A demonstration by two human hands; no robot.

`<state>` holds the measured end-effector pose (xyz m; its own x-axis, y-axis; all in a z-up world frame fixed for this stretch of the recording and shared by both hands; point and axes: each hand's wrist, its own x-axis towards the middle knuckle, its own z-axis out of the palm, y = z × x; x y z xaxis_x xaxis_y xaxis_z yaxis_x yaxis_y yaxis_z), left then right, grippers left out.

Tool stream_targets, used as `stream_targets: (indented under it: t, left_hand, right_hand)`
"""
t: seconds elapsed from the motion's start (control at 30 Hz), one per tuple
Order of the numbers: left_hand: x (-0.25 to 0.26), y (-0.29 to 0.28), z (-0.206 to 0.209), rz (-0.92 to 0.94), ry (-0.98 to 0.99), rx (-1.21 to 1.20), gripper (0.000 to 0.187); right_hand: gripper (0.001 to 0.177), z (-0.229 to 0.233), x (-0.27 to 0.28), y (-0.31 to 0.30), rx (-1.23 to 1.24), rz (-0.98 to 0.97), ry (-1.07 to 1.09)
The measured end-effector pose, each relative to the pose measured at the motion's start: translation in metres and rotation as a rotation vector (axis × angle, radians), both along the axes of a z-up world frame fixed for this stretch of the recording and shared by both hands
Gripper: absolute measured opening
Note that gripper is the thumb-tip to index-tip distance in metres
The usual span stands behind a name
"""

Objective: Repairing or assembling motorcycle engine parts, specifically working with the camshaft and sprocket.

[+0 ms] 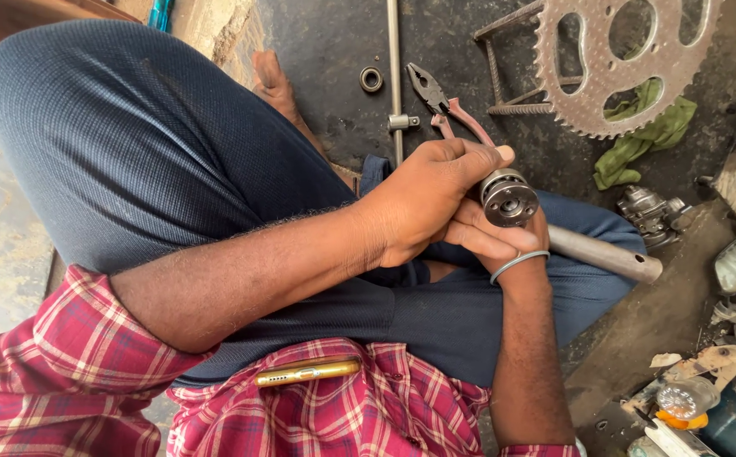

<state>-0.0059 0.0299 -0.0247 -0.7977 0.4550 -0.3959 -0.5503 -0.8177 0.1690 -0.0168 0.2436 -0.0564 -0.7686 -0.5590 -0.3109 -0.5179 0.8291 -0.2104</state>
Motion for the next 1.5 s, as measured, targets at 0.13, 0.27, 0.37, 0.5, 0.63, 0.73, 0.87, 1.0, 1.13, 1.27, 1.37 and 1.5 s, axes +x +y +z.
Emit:
stream_targets:
  t: [0.13, 0.27, 0.37, 0.5, 0.63, 0.73, 0.87, 1.0, 1.13, 1.27, 1.37, 1.5]
  left_hand:
    - [0.0, -0.002, 0.005, -0.072, -0.017, 0.007, 0.047]
    - [0.002, 0.002, 0.0, -0.079, 0.003, -0.02, 0.048]
    - [0.001, 0.0, 0.004, -0.066, -0.012, -0.03, 0.046]
    - [0.004, 0.003, -0.001, -0.045, -0.015, 0.0, 0.048]
    - [0.002, 0.0, 0.003, -0.056, -0.024, 0.033, 0.048]
    - [0.004, 0.003, -0.003, -0.044, -0.015, 0.057, 0.047]
    - [0.004, 0.003, -0.004, -0.017, -0.016, 0.074, 0.048]
    - [0.003, 0.002, -0.004, -0.033, -0.039, 0.07, 0.048]
    - [0.002, 0.002, -0.003, -0.041, -0.038, 0.07, 0.049]
    - [0.002, 0.004, -0.005, -0.035, -0.043, 0.053, 0.049]
    - [0.003, 0.005, -0.006, -0.037, -0.028, 0.038, 0.049]
    - [0.003, 0.003, -0.004, -0.047, -0.012, 0.015, 0.049]
  right_hand:
    - [0.031, -0.005, 0.001, 0.007, -0.023, -0.014, -0.017]
    - [0.031, -0.011, 0.002, 0.013, -0.046, -0.023, -0.032]
    - [0.031, -0.02, 0.002, 0.018, -0.062, -0.028, -0.045]
    - [0.031, -0.082, 0.015, 0.042, -0.085, -0.029, -0.064]
    - [0.03, -0.156, 0.047, 0.083, -0.107, -0.033, -0.079]
    - [0.03, -0.162, 0.049, 0.087, -0.125, -0.035, -0.089]
    - [0.03, -0.165, 0.053, 0.083, -0.152, -0.032, -0.108]
    - [0.03, -0.165, 0.055, 0.082, -0.175, -0.036, -0.123]
    - [0.03, -0.165, 0.056, 0.082, -0.195, -0.045, -0.132]
    - [0.029, -0.054, 0.009, 0.021, -0.217, -0.055, -0.143]
    - [0.029, -0.024, 0.006, 0.008, -0.233, -0.065, -0.149]
    - [0.029, -0.014, 0.005, 0.004, -0.256, -0.08, -0.156]
